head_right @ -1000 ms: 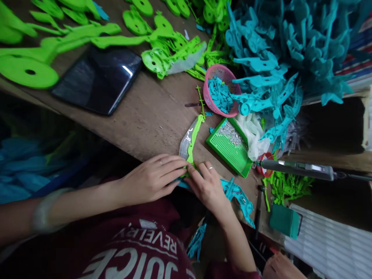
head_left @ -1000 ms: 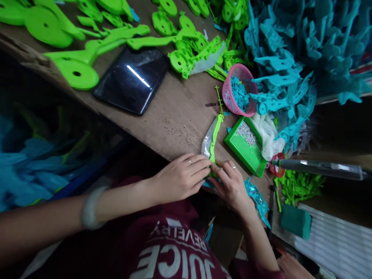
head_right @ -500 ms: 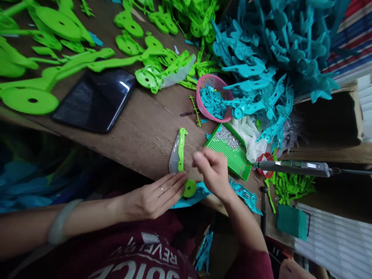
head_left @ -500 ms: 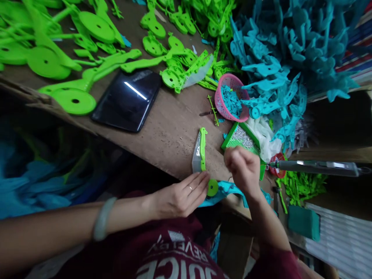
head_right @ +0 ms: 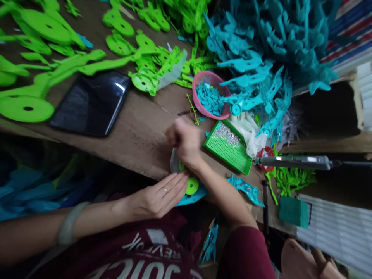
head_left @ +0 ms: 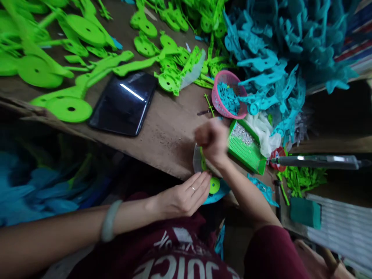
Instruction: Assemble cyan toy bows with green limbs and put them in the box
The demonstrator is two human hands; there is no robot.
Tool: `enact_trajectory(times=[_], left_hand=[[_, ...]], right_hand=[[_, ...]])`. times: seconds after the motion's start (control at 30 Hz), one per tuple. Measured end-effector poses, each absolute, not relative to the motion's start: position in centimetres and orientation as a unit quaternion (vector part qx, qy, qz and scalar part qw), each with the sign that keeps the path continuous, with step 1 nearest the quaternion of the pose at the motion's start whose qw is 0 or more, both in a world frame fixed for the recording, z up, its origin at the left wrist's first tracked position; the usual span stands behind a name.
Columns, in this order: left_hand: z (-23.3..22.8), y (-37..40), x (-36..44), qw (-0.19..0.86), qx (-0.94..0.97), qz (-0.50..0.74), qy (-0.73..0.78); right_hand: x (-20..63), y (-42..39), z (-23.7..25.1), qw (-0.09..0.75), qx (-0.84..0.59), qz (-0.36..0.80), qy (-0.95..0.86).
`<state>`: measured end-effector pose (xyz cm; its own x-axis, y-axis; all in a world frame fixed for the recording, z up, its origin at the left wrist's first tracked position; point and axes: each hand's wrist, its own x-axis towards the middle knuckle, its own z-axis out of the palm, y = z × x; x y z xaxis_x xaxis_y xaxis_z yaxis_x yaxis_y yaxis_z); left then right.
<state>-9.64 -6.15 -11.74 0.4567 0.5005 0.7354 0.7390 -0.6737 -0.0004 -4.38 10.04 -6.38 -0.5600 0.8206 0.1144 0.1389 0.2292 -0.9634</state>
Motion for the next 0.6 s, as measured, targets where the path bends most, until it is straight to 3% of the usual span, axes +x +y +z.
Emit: enact_trajectory(times=[0.1, 0.2, 0.3, 0.47, 0.53, 0.6], left_hand=[[-11.7, -6.3, -9.8, 0.169, -0.841, -0.361, -0.366], [-11.6, -6.3, -10.1, 0.180, -0.848, -0.341, -0.365], [-12.1, -6.1, -10.3, 0.152, -0.841, -0.368, -0.366], [-12.9, -5.2, -9.8, 0.111, -0.845, -0.389, -0.350], [-12.5, -4.9, -9.7, 0.099, -0.853, -0.375, -0.351], [-11.6, -4.8, -10.2, 0.071, -0.869, -0.348, -0.343]], right_hand=[[-4.9, 8.4, -6.6, 0.255, -0.314, 0.490, -0.772], [-2.8, 7.3, -4.8, 0.269, -0.310, 0.424, -0.808], [3.7, 5.9, -1.1, 0.361, -0.343, 0.299, -0.814], [17.3, 7.4, 3.3, 0.653, -0.455, -0.042, -0.604], [21.1, 9.4, 3.4, 0.630, -0.498, 0.023, -0.596], [23.3, 11.2, 2.9, 0.548, -0.510, 0.179, -0.639]])
